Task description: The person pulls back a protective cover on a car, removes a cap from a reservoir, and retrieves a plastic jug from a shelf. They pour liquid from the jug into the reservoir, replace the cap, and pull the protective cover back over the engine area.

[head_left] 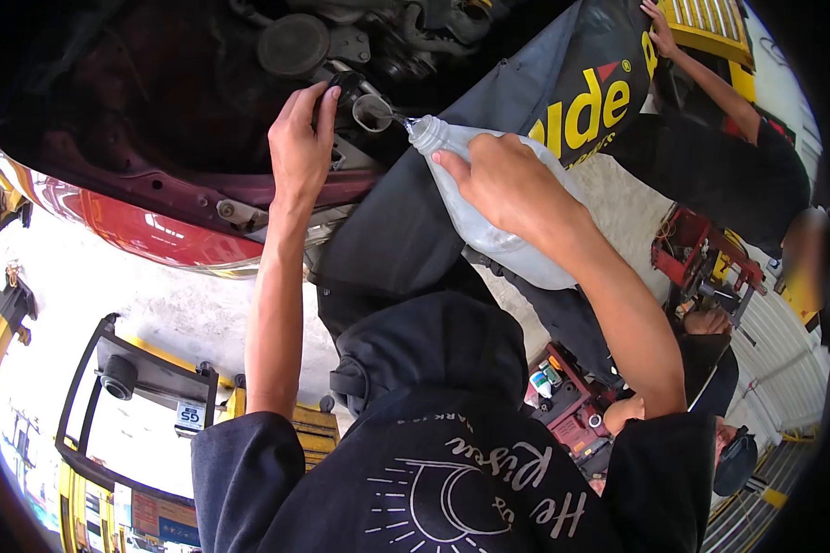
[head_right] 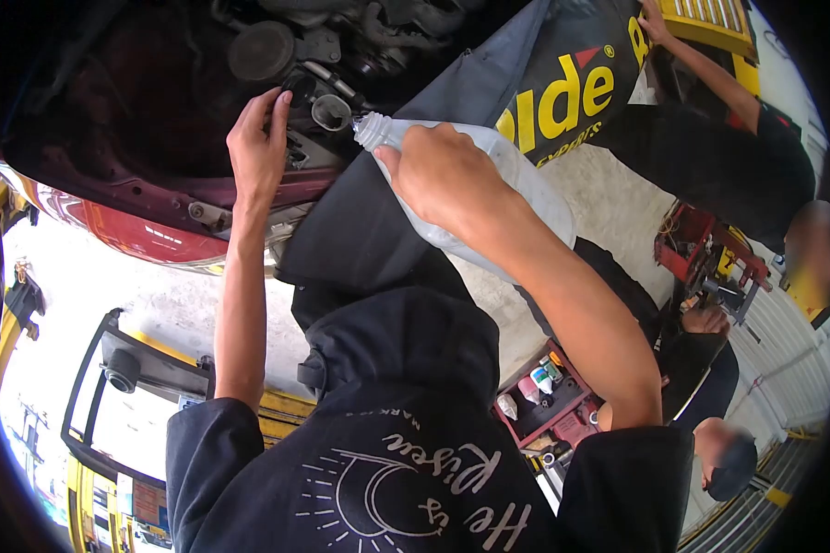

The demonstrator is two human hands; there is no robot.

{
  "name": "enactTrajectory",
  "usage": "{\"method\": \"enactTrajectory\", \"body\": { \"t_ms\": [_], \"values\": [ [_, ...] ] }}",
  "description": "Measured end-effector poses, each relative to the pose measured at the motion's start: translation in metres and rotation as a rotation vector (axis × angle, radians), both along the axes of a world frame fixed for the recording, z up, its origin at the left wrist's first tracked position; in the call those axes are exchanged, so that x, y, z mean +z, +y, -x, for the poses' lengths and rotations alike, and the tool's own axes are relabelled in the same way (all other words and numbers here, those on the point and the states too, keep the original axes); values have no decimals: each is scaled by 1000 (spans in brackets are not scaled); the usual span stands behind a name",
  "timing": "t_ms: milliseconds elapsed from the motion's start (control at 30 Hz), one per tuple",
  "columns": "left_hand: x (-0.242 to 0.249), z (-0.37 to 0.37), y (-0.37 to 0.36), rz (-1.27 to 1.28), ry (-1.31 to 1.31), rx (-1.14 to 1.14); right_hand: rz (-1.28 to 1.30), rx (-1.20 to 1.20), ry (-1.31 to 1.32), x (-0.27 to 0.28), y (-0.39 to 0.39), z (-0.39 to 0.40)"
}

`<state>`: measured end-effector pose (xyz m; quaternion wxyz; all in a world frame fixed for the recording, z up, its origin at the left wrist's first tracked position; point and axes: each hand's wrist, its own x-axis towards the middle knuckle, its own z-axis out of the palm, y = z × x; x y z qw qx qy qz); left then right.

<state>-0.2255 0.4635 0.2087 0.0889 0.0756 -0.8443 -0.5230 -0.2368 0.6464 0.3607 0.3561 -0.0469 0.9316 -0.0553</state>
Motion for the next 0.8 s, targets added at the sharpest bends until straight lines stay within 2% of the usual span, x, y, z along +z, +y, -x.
{"method": "enactTrajectory", "body": {
  "t_ms": [233,400,533,800],
  "values": [
    [-2,0,0,1,-9,12,11,34,30,-2,2,-1],
    [1,0,1,-14,-14,15,-22,-3,-67,4,-4,4],
    [-1,0,1,-25,-4,18,-30,7,-15,4,-5,0],
    [0,0,1,-30,-12,17,-68,-14,-107,4,-6,3]
  ]
}}
